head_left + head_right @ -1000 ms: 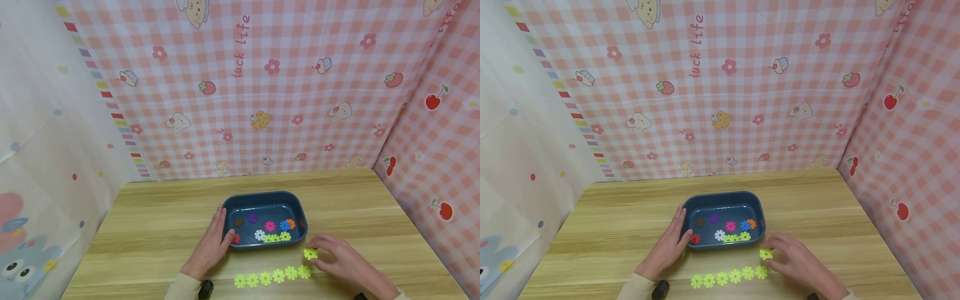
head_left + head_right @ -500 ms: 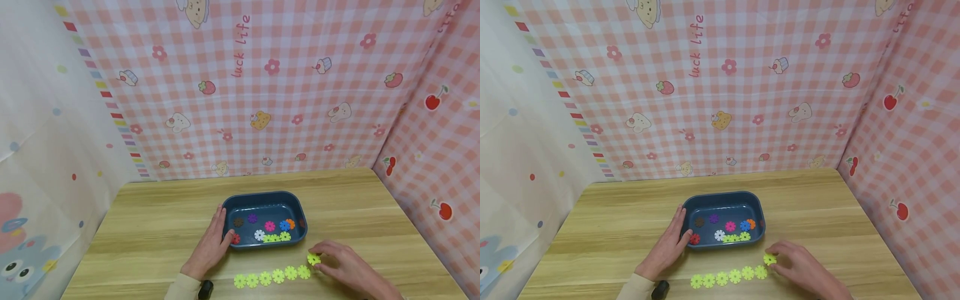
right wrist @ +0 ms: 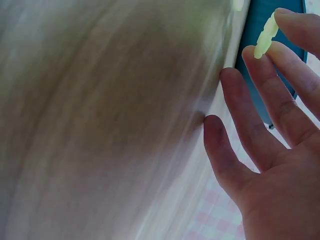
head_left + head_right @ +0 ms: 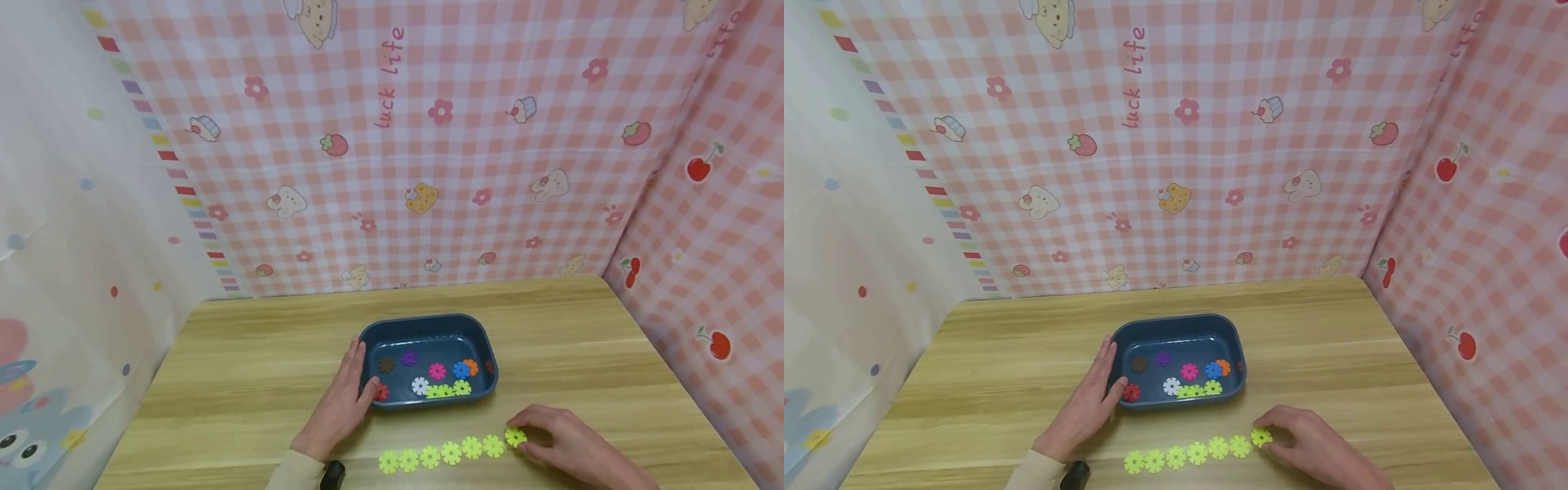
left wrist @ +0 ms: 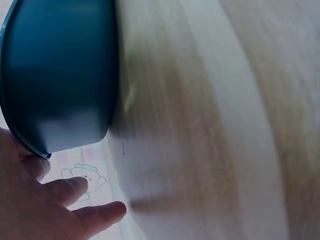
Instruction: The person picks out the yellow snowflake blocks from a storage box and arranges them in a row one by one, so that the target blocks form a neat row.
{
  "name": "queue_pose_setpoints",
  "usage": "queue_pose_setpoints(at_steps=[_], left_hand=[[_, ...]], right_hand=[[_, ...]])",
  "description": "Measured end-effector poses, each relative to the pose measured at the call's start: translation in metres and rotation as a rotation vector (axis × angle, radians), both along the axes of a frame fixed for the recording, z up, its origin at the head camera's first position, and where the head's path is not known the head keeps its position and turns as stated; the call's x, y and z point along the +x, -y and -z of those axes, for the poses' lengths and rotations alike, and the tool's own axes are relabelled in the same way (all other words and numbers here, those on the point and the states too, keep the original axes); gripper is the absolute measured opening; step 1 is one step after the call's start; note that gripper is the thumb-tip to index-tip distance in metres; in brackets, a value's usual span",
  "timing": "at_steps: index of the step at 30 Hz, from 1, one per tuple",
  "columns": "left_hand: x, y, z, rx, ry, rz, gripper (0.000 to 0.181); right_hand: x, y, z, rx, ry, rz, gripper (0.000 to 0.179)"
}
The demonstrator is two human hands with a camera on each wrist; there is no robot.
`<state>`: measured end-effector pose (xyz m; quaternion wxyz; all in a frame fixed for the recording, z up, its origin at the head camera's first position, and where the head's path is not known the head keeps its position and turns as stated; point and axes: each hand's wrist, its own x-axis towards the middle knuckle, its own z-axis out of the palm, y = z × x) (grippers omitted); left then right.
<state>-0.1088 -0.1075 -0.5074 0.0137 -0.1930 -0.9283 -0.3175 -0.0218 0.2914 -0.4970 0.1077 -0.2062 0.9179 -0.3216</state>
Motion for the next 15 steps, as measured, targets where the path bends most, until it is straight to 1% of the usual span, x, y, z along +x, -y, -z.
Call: queue_pose_setpoints(at_steps=[3,7,10,15], left_hand=[[0.0002,0.0004,0.0005,-0.002,-0.002,-0.004,0.071],[0.0001,-0.0005,0.0009,-0.015,0.009,-0.014,0.072],[0.0003,-0.0009,0.0005,-0.019,0.018,-0.02,0.071],[0.0001,-0.0007,-0.0003,-0.026,0.021,-0.024,0.071]], right_hand=[[-0.0009,0.0002,0.0007,-0.002,0.018,0.0,0.025],[-0.002,0.0001,0.0003,-0.011,0.089,0.01,0.025],[-0.0023,0.0,0.0011,-0.004,0.126,0.02,0.026],[-0.0022,0.0004,0.0027,0.029,0.095,0.02,0.026]])
